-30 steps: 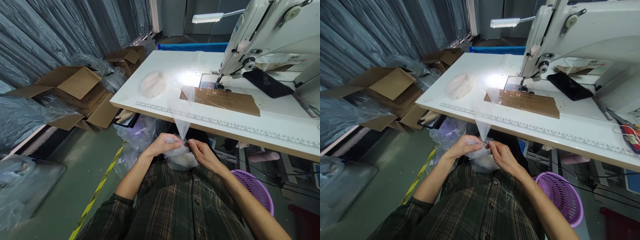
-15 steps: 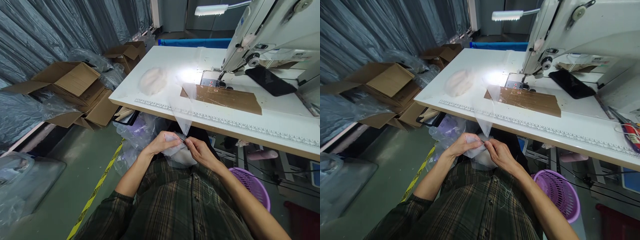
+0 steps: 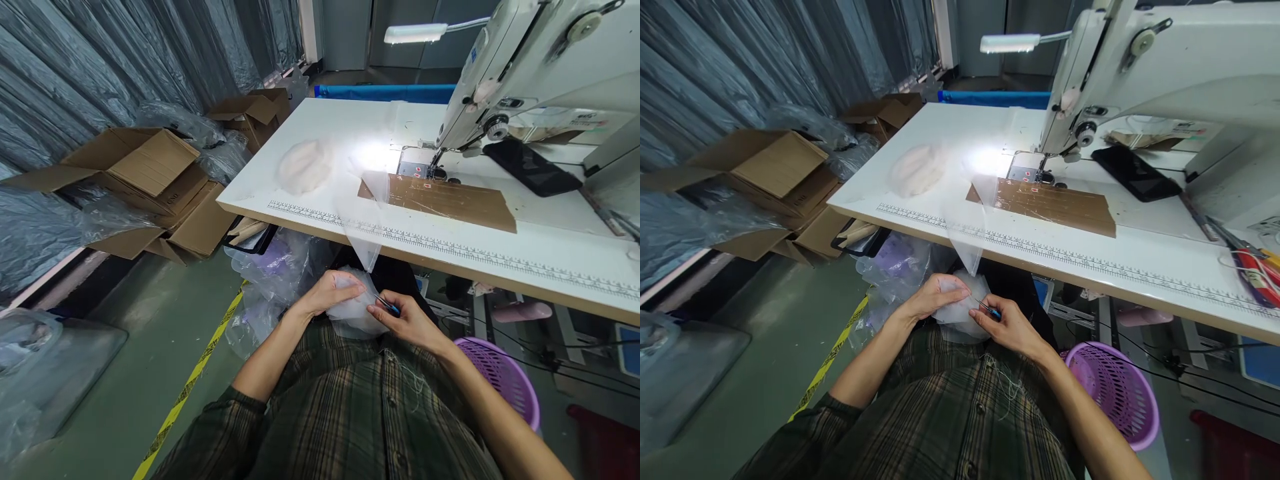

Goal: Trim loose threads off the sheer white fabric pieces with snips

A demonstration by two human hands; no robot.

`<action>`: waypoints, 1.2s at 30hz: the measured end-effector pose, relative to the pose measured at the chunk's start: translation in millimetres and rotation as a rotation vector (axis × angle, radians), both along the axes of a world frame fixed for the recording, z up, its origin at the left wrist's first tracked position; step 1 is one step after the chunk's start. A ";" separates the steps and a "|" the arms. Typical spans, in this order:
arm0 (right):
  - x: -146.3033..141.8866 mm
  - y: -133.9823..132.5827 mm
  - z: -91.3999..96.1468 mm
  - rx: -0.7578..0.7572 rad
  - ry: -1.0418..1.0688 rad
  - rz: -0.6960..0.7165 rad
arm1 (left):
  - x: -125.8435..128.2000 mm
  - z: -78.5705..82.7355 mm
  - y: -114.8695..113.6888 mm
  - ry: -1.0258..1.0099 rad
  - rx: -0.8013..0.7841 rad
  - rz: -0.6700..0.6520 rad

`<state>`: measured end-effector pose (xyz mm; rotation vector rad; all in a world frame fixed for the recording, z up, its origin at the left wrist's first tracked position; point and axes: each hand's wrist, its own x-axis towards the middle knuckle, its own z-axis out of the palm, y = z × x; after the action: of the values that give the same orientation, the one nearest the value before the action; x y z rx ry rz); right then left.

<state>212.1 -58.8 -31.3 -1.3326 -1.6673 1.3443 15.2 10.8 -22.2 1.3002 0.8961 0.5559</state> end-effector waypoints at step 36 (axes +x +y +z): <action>-14.1 -21.9 26.9 0.226 -0.121 0.149 | -7.6 32.4 16.4 -0.155 -0.074 0.021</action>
<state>198.0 -80.7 -4.4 -1.1983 -1.9698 1.1337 7.6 27.2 10.2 1.1655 0.7955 0.6253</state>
